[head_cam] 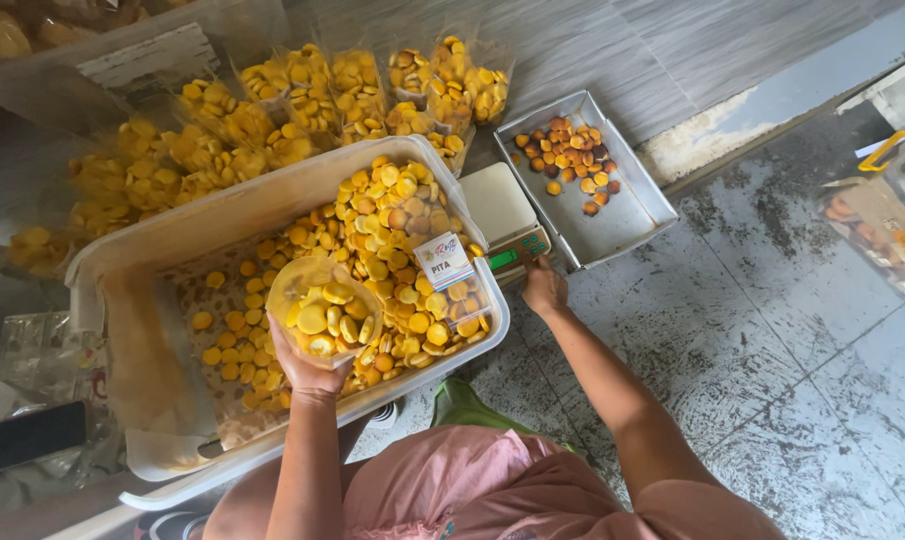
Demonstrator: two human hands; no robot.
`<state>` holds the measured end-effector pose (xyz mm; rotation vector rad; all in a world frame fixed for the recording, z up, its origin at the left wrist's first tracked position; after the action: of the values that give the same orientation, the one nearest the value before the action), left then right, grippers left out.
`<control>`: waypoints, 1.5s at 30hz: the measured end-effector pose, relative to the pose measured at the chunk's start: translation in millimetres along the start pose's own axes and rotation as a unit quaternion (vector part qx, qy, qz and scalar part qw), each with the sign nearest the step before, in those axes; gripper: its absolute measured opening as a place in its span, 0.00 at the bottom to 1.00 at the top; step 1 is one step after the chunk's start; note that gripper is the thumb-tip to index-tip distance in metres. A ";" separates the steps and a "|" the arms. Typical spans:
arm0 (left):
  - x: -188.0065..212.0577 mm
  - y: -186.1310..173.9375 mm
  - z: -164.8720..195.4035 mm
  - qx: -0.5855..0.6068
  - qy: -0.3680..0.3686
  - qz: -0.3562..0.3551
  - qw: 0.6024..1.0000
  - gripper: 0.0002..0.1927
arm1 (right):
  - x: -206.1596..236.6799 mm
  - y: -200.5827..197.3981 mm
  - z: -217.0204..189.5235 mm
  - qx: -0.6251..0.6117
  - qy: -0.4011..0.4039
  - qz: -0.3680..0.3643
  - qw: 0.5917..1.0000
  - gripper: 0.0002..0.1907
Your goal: The person scoops yellow round snacks from a large plastic bin into clear plastic bags. They place the filled bags on a digital scale to weigh them, then set the weighed bags aside. The person repeats this process multiple times.
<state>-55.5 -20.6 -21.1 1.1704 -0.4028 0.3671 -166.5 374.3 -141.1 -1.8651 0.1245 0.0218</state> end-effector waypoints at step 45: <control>-0.4 0.0 7.7 -0.028 0.050 -0.002 0.998 0.43 | 4.1 20.0 31.8 -0.493 0.472 -0.015 0.731 0.18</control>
<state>-56.7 -27.8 -18.7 1.0933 -0.3218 0.4075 -162.8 398.6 -169.8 -2.7558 0.9426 -1.1040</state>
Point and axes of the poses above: each hand's wrist, its own x-axis away from the middle knuckle, its own y-axis out of the palm, z = x × y, the point moved 5 cm from there along -x, towards the middle knuckle, and after that the axes turned 8 degrees about z, right-handed, at the moved point
